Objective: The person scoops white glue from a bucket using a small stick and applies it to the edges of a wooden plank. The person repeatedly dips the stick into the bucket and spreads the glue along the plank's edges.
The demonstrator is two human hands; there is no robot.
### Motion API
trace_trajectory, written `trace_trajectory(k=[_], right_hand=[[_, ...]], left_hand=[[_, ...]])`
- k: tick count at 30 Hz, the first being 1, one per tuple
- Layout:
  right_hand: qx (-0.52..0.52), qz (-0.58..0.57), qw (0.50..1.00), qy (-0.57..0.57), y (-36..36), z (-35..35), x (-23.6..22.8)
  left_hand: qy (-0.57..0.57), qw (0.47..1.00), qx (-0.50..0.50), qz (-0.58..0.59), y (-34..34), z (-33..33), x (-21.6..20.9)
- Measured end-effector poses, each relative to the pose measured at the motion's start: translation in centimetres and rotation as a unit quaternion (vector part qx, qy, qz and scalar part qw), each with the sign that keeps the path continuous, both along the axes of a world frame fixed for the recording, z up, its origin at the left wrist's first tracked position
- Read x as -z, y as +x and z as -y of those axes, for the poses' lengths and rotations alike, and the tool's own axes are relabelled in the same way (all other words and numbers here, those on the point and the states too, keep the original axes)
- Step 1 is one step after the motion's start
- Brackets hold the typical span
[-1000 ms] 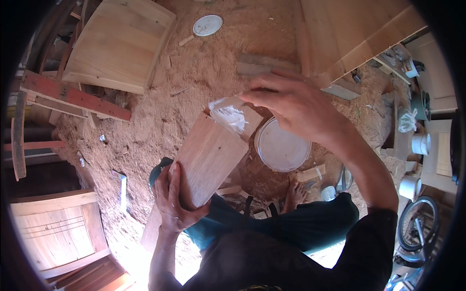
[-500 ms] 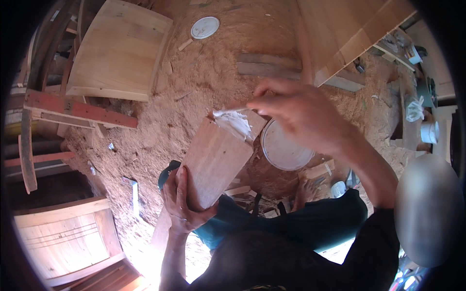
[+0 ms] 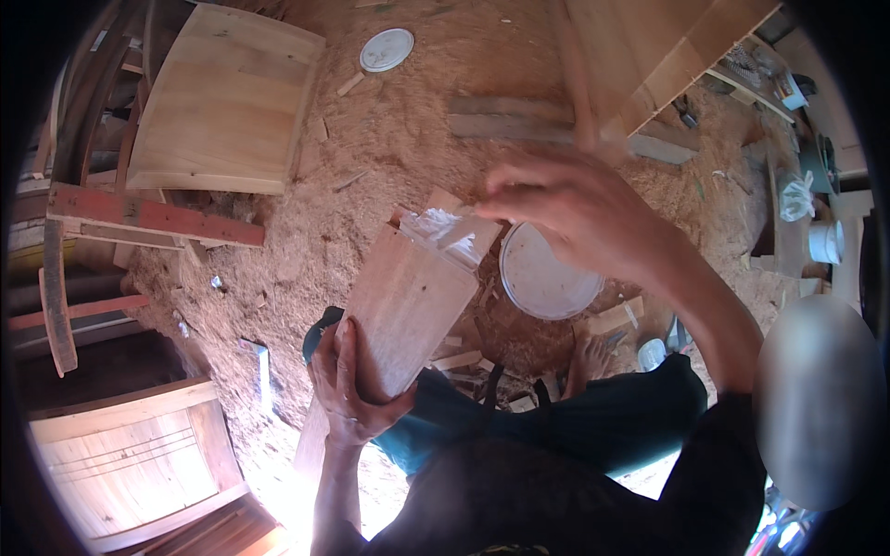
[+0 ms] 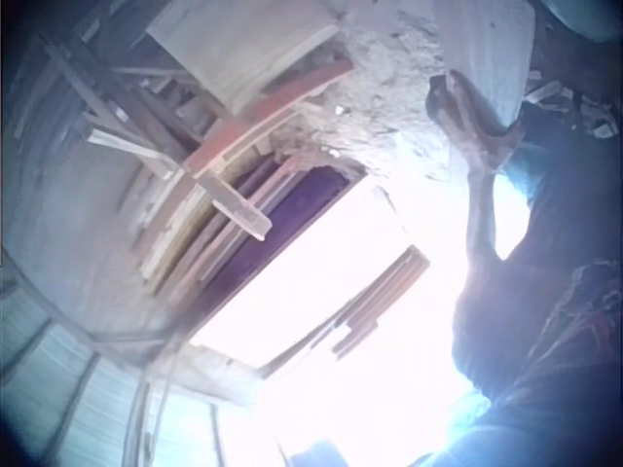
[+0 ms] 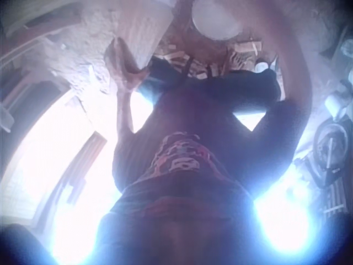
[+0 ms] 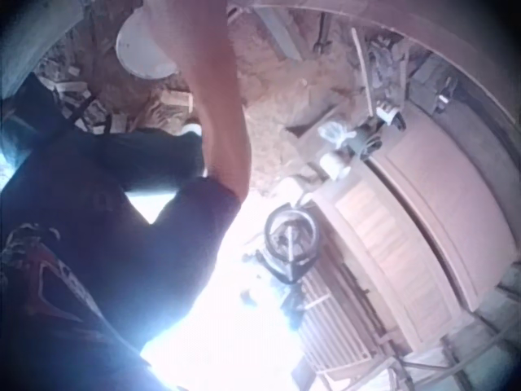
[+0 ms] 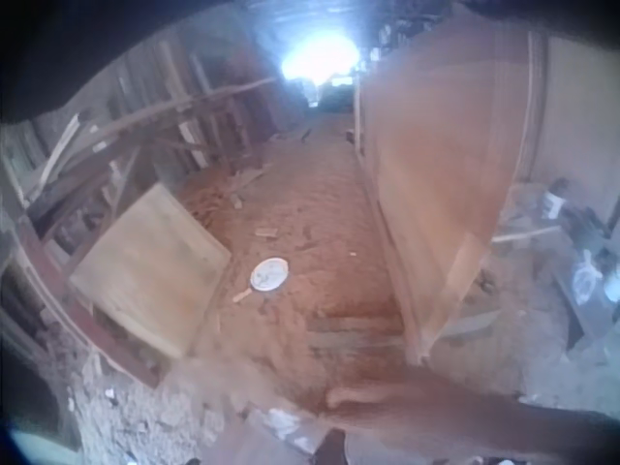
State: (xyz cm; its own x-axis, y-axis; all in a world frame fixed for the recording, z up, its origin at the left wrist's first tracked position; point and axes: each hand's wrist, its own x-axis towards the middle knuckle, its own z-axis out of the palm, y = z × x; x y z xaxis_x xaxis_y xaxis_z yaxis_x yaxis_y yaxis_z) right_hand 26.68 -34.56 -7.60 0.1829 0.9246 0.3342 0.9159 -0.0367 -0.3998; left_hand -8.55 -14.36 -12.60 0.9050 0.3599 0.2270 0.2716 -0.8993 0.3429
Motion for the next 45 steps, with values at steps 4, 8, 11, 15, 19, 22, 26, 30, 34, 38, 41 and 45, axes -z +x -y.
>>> trace_trajectory(k=[4, 8, 11, 15, 19, 22, 26, 30, 34, 38, 41, 45], right_hand=[[0.002, 0.035, 0.999, 0.025, 0.5, -2.9, 0.7], [-0.019, 0.030, 0.999, -0.011, 0.4, -1.9, 1.5], [-0.029, -0.005, 0.998, -0.060, 0.4, 1.9, 2.0], [0.028, -0.152, 0.985, -0.079, 0.8, 8.1, 4.4], [0.222, -0.290, 0.930, -0.043, 1.0, 14.3, 4.9], [0.335, -0.426, 0.839, -0.042, -0.4, 18.1, 6.8], [0.365, -0.475, 0.798, -0.064, -2.4, 19.6, 8.1], [0.379, -0.509, 0.770, -0.066, -2.8, 20.8, 10.6], [0.350, -0.494, 0.795, -0.039, -2.3, 20.4, 11.1], [0.333, -0.474, 0.815, -0.016, -1.8, 20.4, 11.5], [0.321, -0.497, 0.806, -0.007, -1.3, 19.4, 11.4], [0.342, -0.552, 0.760, -0.037, -1.3, 18.6, 10.8]], left_hand=[[0.011, 1.000, -0.014, -0.004, -0.4, 0.2, -0.3], [0.011, 1.000, -0.014, 0.003, -0.4, 0.3, -0.6], [0.020, 0.999, -0.021, -0.020, -0.2, 0.9, -0.9], [-0.018, 0.998, -0.033, -0.057, -0.3, 0.0, -0.8], [-0.199, 0.978, -0.054, 0.023, -1.3, -2.6, 0.8], [-0.241, 0.968, -0.066, -0.004, 1.3, -3.0, -0.7], [-0.366, 0.913, -0.157, -0.086, 1.7, -3.9, -1.2], [-0.233, 0.967, -0.082, -0.062, 5.2, -2.5, -2.7], [-0.268, 0.956, -0.080, -0.088, 6.5, -2.0, -3.2], [-0.311, 0.941, -0.099, -0.091, 6.4, -1.6, -2.3], [-0.292, 0.943, -0.108, -0.113, 6.5, -0.8, -2.4], [-0.239, 0.964, -0.062, -0.101, 5.3, -1.8, -1.0]])
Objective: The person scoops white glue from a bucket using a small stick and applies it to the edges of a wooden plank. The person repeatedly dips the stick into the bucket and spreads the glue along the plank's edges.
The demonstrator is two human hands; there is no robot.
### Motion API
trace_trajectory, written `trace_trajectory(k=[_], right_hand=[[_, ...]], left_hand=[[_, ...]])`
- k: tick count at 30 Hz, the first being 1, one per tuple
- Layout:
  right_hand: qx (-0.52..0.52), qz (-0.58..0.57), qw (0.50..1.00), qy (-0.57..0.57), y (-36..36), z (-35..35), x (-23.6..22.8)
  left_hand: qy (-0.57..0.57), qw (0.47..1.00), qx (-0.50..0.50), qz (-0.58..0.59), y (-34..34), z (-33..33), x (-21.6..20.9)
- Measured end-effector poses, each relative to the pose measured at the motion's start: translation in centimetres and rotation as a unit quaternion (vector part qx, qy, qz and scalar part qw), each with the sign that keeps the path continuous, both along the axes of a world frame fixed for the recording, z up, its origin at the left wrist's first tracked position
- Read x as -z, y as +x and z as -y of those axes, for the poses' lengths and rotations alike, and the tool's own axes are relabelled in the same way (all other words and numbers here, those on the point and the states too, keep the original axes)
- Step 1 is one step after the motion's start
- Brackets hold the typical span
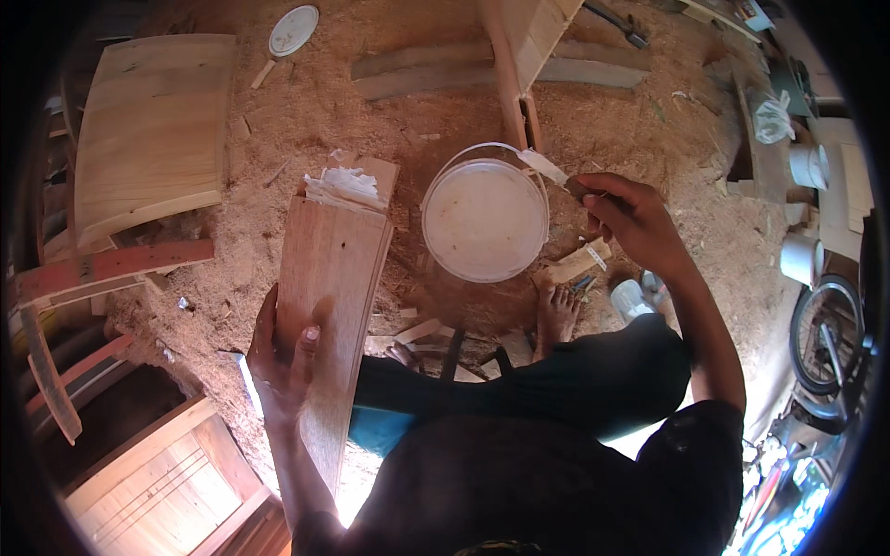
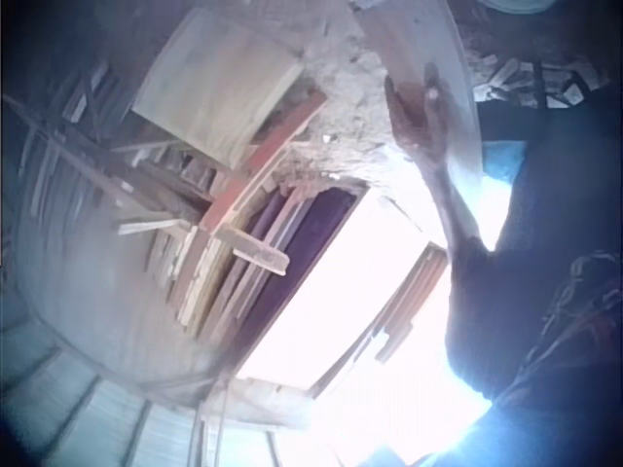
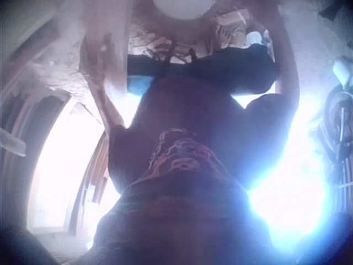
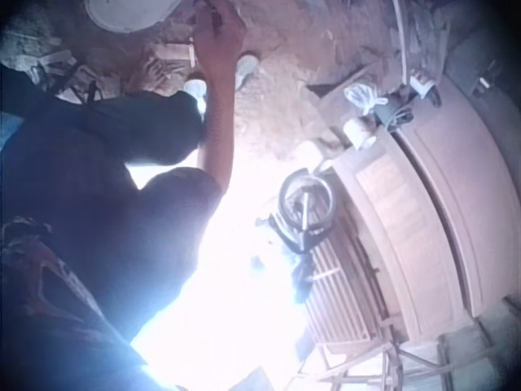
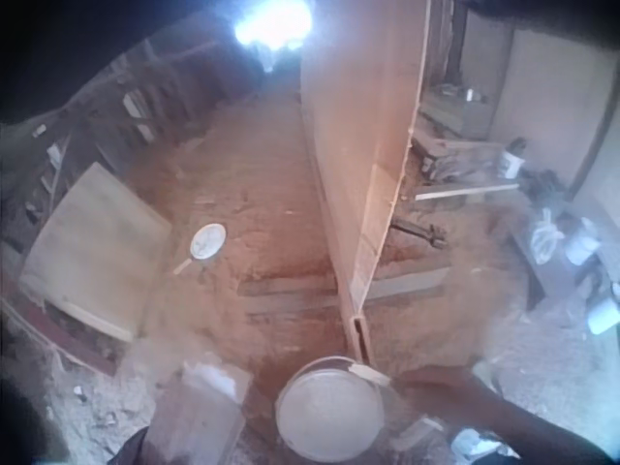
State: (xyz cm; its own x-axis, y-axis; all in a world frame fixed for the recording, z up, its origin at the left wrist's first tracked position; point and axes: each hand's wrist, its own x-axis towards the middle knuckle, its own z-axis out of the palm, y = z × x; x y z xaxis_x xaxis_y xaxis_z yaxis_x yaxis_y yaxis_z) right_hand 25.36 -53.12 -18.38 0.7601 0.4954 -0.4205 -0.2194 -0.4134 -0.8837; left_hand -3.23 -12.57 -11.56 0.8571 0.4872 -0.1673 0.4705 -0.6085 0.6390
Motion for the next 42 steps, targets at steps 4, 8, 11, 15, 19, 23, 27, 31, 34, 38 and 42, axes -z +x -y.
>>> trace_trajectory(k=[4, 8, 11, 15, 19, 23, 27, 31, 34, 38, 42], right_hand=[[0.013, -0.013, 1.000, 0.016, -0.2, 0.4, 1.0], [0.026, -0.026, 0.999, 0.009, -0.3, 0.8, 1.8], [0.031, -0.036, 0.999, 0.005, -0.4, 1.3, 2.2], [0.023, -0.022, 0.999, 0.000, -0.5, 1.5, 2.7], [0.010, -0.011, 1.000, 0.001, -0.4, 1.0, 2.7], [-0.005, 0.033, 0.999, -0.039, -1.0, 0.6, 1.5], [-0.063, 0.090, 0.992, -0.069, -1.4, -0.5, 1.0], [-0.088, 0.137, 0.983, -0.088, -1.8, -0.7, 1.3], [-0.138, 0.285, 0.937, -0.149, -1.9, -1.2, 1.0], [-0.211, 0.342, 0.876, -0.266, -3.5, -2.2, 0.1], [-0.300, 0.353, 0.819, -0.338, -5.2, -3.1, 1.0]], left_hand=[[0.037, 0.999, -0.001, 0.022, -0.2, 0.0, 0.9], [0.066, 0.995, -0.038, 0.062, 0.0, 0.5, 1.3], [0.253, 0.959, -0.022, 0.128, 0.8, 1.4, 0.8], [0.033, 0.976, 0.081, 0.201, 0.2, 5.1, 1.8], [-0.223, 0.974, 0.002, 0.037, 5.1, 11.7, 6.2], [-0.243, 0.955, -0.169, -0.028, 7.7, 13.4, 14.7], [-0.254, 0.947, -0.193, 0.033, 10.2, 11.8, 17.6], [-0.312, 0.938, -0.148, 0.019, 10.7, 11.8, 16.6], [-0.300, 0.950, -0.081, -0.033, 9.6, 11.8, 16.1], [-0.301, 0.948, -0.020, -0.097, 7.7, 12.2, 15.3], [-0.409, 0.904, -0.073, -0.105, 6.2, 13.6, 15.1]])
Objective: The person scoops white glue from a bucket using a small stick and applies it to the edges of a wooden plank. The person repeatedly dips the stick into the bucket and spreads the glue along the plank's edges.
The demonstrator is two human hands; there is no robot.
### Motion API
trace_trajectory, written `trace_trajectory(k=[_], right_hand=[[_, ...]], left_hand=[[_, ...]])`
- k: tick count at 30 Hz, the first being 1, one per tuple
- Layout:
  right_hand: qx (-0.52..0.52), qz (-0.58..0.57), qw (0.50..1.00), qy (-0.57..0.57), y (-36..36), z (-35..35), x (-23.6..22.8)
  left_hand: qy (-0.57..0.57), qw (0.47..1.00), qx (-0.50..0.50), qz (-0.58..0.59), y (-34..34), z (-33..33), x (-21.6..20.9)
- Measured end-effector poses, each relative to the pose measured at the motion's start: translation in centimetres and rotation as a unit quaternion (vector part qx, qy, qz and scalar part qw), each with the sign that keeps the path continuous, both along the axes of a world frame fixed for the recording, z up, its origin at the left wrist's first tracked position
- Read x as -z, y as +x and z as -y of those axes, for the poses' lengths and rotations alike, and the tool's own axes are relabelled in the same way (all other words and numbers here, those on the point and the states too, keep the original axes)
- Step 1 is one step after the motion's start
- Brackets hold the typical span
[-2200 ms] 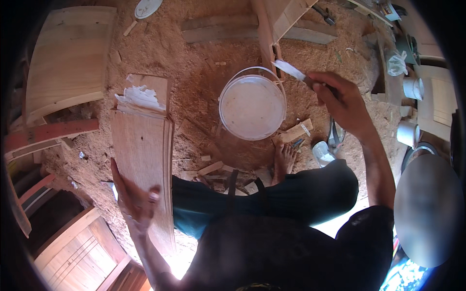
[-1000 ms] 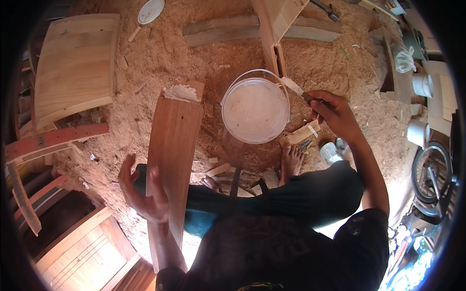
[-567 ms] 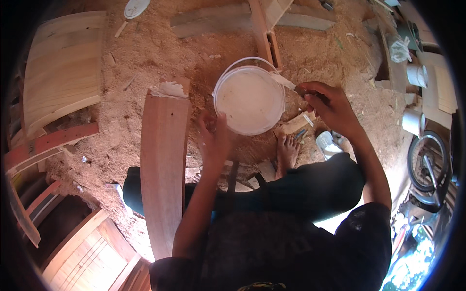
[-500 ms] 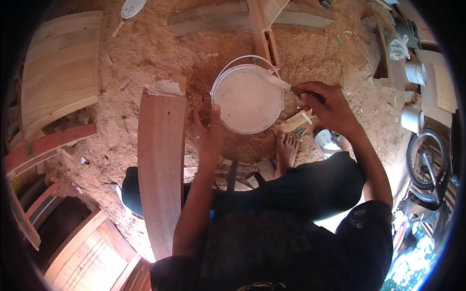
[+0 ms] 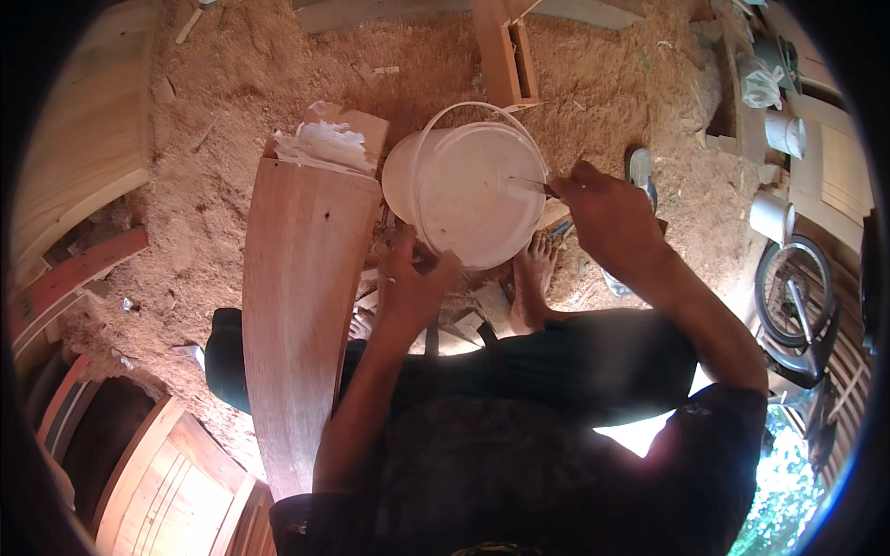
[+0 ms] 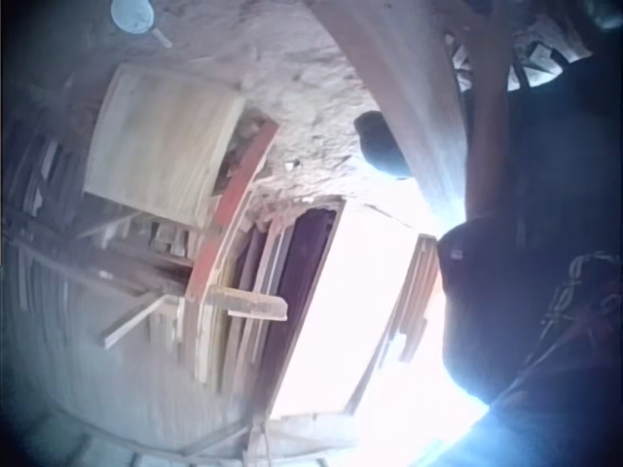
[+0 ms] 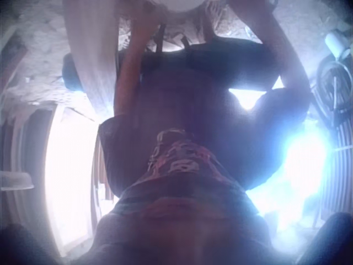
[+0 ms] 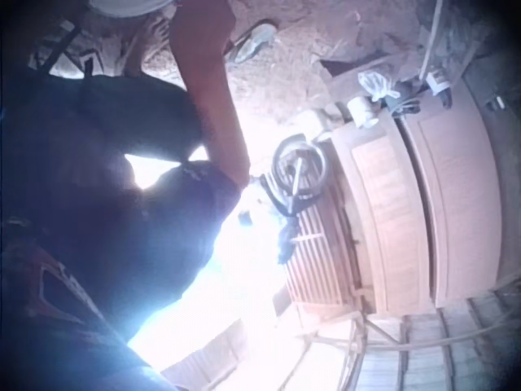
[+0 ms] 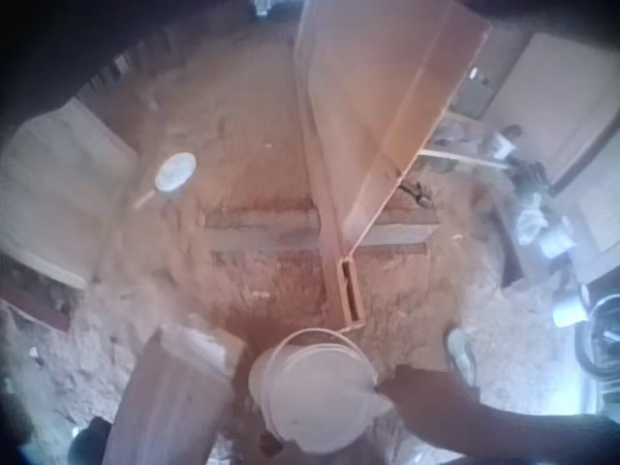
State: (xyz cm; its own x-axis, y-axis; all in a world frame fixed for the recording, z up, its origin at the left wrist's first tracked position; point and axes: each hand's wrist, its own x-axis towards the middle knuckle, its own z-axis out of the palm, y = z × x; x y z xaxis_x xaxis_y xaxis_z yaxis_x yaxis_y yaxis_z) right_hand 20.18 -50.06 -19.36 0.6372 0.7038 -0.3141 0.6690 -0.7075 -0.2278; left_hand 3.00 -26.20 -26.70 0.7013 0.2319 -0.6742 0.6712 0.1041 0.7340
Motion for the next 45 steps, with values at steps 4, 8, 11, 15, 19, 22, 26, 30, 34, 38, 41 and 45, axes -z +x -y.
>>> trace_trajectory(k=[4, 8, 11, 15, 19, 22, 26, 30, 34, 38, 41, 45], right_hand=[[-0.087, 0.026, 0.987, -0.133, -1.6, -3.9, 1.2], [-0.158, 0.009, 0.954, -0.253, -3.4, -6.9, 2.9], [-0.134, -0.041, 0.963, -0.232, -4.5, -7.4, 2.7], [-0.097, -0.117, 0.978, -0.145, -6.0, -7.4, 3.3], [-0.090, -0.165, 0.982, -0.033, -6.6, -7.2, 2.4], [-0.040, -0.206, 0.977, -0.035, -7.8, -7.1, 3.6], [0.025, -0.258, 0.965, -0.031, -8.9, -8.2, 4.4], [0.063, -0.270, 0.960, 0.049, -9.1, -8.0, 5.8], [0.010, -0.209, 0.976, -0.060, -7.0, -9.5, 4.4], [-0.065, -0.219, 0.972, -0.048, -8.8, -10.1, 4.8], [-0.037, -0.273, 0.960, -0.048, -8.9, -11.1, 5.3], [0.042, -0.344, 0.933, -0.091, -8.5, -13.0, 3.8]], left_hand=[[-0.044, 0.999, -0.012, -0.018, -1.1, 1.0, 1.0], [-0.127, 0.985, -0.117, 0.018, -0.8, 1.3, -0.5], [-0.171, 0.970, -0.168, 0.037, -1.6, 1.9, 0.2], [-0.244, 0.949, -0.198, 0.027, -2.4, 2.2, 0.4], [-0.268, 0.940, -0.208, 0.035, -3.3, 2.3, 0.5], [-0.265, 0.942, -0.206, 0.031, -4.0, 2.6, 0.2], [-0.293, 0.933, -0.205, 0.028, -5.1, 2.6, 0.3], [-0.319, 0.914, -0.248, 0.032, -6.4, 2.7, 1.2], [-0.323, 0.911, -0.252, 0.045, -7.4, 2.1, 2.5], [-0.331, 0.907, -0.258, 0.037, -7.7, 2.1, 2.3], [-0.325, 0.904, -0.275, 0.024, -6.9, 1.8, 1.2], [-0.337, 0.899, -0.279, 0.027, -7.5, 1.7, 1.6]])
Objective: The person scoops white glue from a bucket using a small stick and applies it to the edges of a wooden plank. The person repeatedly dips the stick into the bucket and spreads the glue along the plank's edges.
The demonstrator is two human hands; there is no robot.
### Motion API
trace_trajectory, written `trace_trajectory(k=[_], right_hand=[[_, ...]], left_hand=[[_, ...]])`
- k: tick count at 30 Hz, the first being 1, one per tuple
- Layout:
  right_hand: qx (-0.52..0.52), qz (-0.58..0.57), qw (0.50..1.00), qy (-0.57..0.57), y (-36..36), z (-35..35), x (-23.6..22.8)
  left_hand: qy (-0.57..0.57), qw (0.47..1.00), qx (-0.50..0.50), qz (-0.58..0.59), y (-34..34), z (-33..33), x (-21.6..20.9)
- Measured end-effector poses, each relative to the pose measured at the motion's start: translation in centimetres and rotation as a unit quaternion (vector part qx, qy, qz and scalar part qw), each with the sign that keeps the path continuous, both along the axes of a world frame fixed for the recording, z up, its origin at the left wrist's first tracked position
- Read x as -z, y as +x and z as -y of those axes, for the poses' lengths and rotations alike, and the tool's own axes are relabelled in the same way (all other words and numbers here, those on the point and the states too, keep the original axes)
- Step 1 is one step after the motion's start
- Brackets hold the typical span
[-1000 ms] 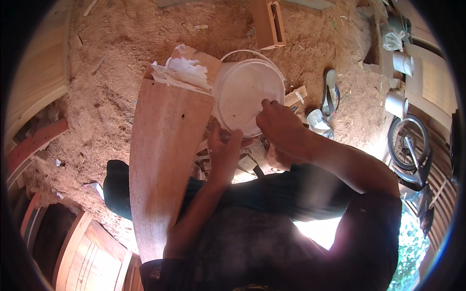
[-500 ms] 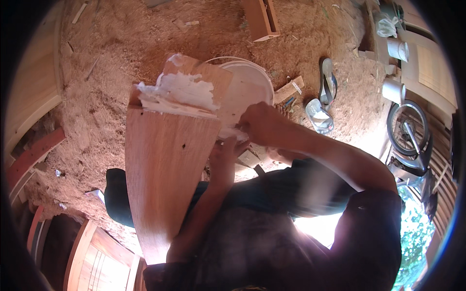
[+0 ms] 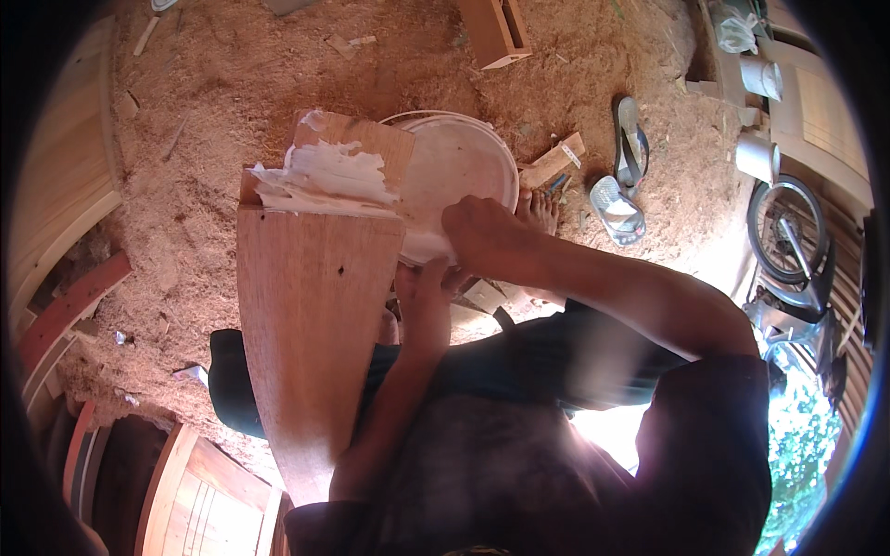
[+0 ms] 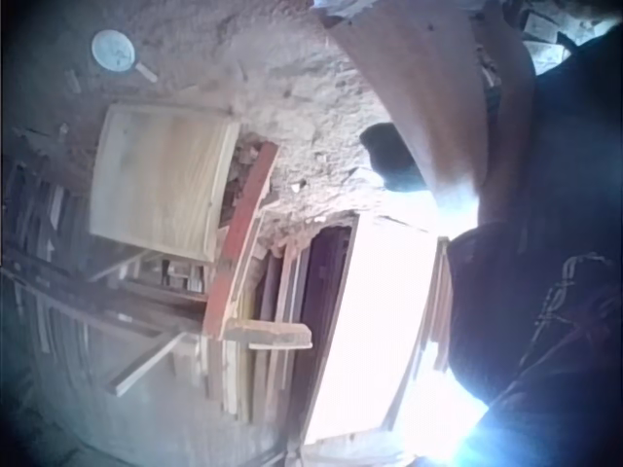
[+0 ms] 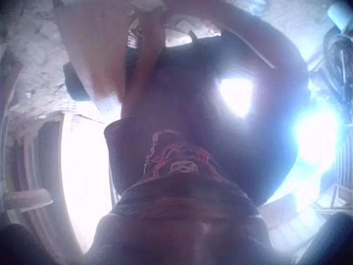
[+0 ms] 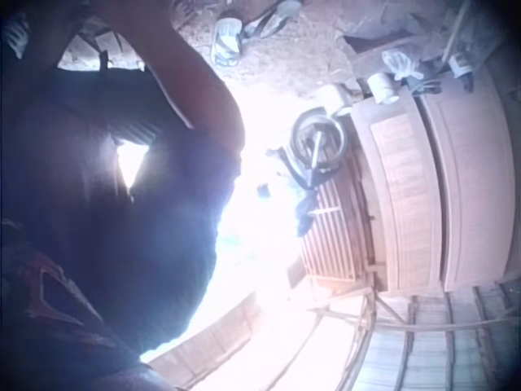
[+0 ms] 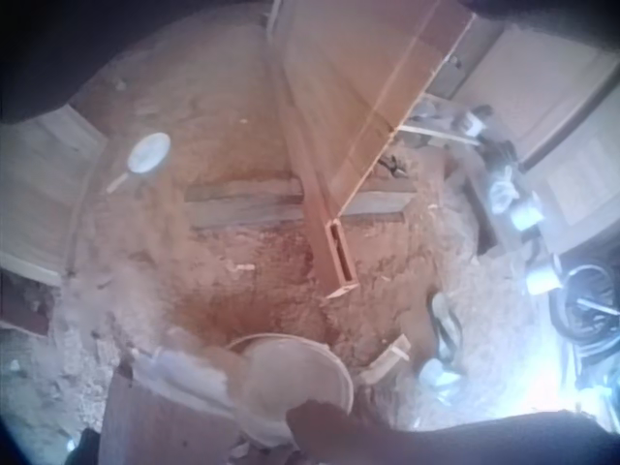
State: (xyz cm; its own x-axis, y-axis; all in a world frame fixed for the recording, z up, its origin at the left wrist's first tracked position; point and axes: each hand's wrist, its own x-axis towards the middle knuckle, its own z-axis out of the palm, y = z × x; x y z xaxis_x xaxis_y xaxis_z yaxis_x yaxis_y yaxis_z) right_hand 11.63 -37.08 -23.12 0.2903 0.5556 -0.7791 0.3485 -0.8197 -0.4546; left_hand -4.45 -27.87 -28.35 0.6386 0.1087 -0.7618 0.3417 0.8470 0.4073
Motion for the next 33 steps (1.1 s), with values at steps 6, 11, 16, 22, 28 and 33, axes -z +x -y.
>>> trace_trajectory(k=[6, 11, 16, 22, 28, 33], right_hand=[[0.065, 0.001, 0.998, 0.019, -1.9, 0.5, 3.7], [0.196, 0.014, 0.978, 0.070, -2.3, 0.8, 4.1], [0.277, -0.034, 0.953, 0.122, -1.2, 2.3, 4.6], [0.282, 0.009, 0.946, 0.161, 1.2, 4.5, 3.3], [0.259, 0.005, 0.953, 0.156, 1.6, 4.7, 2.2], [0.300, -0.018, 0.938, 0.171, 4.4, 6.7, -1.5]], left_hand=[[-0.005, 1.000, 0.007, -0.004, -0.6, 0.1, 0.9], [0.016, 1.000, -0.007, -0.021, -0.1, 0.2, 0.7], [0.051, 0.997, 0.034, -0.036, 0.5, 0.2, -0.2], [0.110, 0.928, 0.347, -0.081, 0.4, -1.5, -4.3], [0.367, 0.735, 0.509, 0.256, 2.3, -7.3, -18.8], [0.818, 0.511, 0.234, 0.126, 3.5, -14.9, -20.0]])
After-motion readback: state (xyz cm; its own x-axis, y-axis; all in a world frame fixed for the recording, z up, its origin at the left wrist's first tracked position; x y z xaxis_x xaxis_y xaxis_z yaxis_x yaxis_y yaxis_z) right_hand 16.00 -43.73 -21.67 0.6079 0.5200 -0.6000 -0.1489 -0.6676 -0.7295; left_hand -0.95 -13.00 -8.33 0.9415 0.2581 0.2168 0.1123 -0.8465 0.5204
